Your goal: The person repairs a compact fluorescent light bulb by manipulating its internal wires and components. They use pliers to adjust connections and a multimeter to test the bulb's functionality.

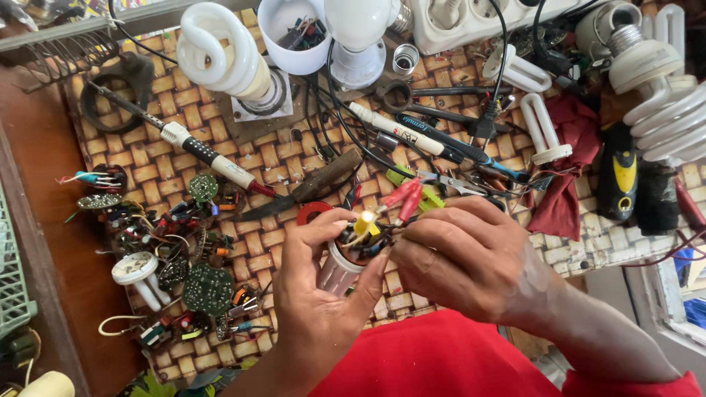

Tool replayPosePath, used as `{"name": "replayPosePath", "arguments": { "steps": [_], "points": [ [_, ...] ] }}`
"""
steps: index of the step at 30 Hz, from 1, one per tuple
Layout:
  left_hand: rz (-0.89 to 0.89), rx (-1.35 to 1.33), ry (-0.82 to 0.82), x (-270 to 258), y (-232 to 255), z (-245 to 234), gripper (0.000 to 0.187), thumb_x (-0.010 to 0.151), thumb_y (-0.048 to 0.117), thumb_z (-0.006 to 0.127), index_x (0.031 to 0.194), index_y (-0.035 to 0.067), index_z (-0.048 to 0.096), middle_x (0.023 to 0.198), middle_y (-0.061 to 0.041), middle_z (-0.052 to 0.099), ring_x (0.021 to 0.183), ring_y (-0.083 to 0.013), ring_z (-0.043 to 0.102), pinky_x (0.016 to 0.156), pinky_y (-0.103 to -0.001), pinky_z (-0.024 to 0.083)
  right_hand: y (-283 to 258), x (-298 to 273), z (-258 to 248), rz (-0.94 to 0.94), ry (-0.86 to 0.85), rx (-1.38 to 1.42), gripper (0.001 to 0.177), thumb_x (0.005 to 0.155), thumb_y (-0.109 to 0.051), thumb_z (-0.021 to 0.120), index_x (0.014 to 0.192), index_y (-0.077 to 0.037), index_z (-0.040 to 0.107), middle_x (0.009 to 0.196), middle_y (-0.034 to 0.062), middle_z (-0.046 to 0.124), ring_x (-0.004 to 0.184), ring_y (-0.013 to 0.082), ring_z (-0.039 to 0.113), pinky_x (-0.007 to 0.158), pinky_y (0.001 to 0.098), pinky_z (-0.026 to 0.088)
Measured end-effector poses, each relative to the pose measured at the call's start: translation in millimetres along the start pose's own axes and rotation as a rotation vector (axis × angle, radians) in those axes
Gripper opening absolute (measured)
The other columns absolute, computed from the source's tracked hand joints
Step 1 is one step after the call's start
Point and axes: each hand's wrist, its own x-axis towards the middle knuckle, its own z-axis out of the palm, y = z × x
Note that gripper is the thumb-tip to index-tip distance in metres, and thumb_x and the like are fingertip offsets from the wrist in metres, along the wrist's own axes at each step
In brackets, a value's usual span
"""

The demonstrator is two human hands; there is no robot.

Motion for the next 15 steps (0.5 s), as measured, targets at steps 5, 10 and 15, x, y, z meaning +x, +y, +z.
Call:
{"name": "replayPosePath", "arguments": {
  "steps": [5, 10, 15],
  "points": [
    [0.062, -0.2, 0.049, -6.0, -2.3, 10.5, 0.043, 0.091, -0.001, 0.072, 0.119, 0.003, 0.04, 0.126, -0.03, 0.057, 0.11, -0.027, 0.066, 0.091, -0.031, 0.06, -14.8, -12.8, 20.7, 0.109, 0.138, -0.065, 0.017, 0.099, -0.025, 0.064, 0.099, -0.009, 0.069, 0.096, 0.0074, 0.07, 0.082, 0.0239, 0.07, 0.076, 0.0376, 0.051],
    [-0.016, -0.453, 0.095, -16.6, -15.3, 18.3, 0.044, 0.09, -0.004, 0.07, 0.121, 0.006, 0.041, 0.133, -0.03, 0.051, 0.098, -0.0239, 0.067, 0.089, -0.031, 0.059, -24.1, -11.3, 39.1, 0.189, 0.291, -0.156, 0.009, 0.093, -0.018, 0.066, 0.085, -0.012, 0.067, 0.086, 0.0026, 0.067, 0.074, 0.0197, 0.07, 0.072, 0.0321, 0.048],
    [-0.11, -0.588, 0.095, -21.9, -25.1, 15.0, 0.045, 0.091, 0.002, 0.071, 0.125, 0.006, 0.042, 0.138, -0.028, 0.05, 0.111, -0.0257, 0.064, 0.098, -0.034, 0.055, -26.1, -17.1, 42.5, 0.258, 0.337, 0.055, 0.01, 0.087, -0.014, 0.077, 0.091, -0.012, 0.067, 0.089, 0.0033, 0.067, 0.076, 0.0223, 0.067, 0.073, 0.0346, 0.054]
  ]
}}
